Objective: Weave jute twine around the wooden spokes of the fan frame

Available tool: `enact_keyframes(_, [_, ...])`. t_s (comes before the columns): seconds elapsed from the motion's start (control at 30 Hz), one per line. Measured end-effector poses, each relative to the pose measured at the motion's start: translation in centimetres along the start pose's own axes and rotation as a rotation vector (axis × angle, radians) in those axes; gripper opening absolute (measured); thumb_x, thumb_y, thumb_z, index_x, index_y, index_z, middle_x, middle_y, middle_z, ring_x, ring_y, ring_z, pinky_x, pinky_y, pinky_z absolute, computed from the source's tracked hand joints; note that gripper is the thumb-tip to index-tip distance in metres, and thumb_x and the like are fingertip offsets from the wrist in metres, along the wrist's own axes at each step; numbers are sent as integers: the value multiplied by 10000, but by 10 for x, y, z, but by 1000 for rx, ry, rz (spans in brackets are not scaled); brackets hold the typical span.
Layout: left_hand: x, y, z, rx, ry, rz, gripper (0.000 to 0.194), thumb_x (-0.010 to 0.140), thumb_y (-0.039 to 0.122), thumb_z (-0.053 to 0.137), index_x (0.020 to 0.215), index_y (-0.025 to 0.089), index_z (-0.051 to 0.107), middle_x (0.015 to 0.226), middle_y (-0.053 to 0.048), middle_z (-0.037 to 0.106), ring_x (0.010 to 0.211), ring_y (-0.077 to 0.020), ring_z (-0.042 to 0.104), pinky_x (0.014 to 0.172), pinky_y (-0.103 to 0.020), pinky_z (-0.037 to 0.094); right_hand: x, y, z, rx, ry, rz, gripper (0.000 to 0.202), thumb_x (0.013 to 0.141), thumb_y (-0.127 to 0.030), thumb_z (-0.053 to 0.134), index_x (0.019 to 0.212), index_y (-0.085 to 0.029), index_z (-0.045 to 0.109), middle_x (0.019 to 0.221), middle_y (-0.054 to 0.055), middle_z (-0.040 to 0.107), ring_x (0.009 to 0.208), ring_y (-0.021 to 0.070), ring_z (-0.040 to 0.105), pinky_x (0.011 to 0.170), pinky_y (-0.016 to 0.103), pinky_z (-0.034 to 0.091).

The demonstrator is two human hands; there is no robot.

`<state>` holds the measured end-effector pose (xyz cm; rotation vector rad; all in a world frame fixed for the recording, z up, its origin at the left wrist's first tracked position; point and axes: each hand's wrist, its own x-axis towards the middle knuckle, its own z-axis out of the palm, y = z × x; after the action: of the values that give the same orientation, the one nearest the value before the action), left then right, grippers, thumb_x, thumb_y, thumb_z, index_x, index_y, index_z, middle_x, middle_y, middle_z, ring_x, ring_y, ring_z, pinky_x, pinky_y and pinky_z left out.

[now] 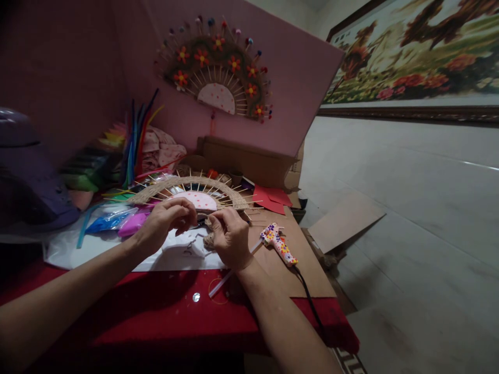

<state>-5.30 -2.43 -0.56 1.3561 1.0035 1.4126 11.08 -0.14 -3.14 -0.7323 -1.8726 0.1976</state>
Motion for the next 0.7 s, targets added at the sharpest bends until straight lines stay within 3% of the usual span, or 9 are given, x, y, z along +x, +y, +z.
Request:
enact_keyframes(0.23, [1, -3, 0, 67, -44, -35, 317, 783, 421, 531, 683, 124, 582, 593, -22, 579, 449, -79, 410, 387, -206, 266, 0, 1, 0, 12, 17, -33, 111, 857, -212, 507, 785, -178, 584, 754, 25, 570, 713, 142, 536, 668, 273, 427])
enact_keyframes(0.37, [0, -3, 2, 62, -136, -20, 255, 707, 363, 646, 671, 120, 579, 570, 0, 557, 472, -71, 408, 429, -205, 287, 0, 1, 0, -8, 20, -37, 112, 857, -215, 510, 785, -182, 589, 746, 23, 571, 718, 144, 540, 669, 274, 430])
enact_keyframes(0.57, [0, -1, 2, 20, -129, -44, 224, 633, 305, 701, 701, 121, 592, 571, 3, 570, 476, -75, 429, 432, -204, 298, 0, 0, 1, 2, 35, -17, 108, 860, -202, 499, 804, -178, 589, 761, 24, 568, 720, 141, 537, 674, 276, 434])
enact_keyframes(0.7, [0, -2, 2, 38, -138, -17, 305, 751, 417, 596, 697, 117, 598, 618, -29, 600, 489, -76, 435, 439, -206, 306, 0, 1, 1, 19, 37, -40, 95, 857, -186, 498, 813, -183, 582, 774, 24, 568, 735, 142, 540, 679, 278, 440])
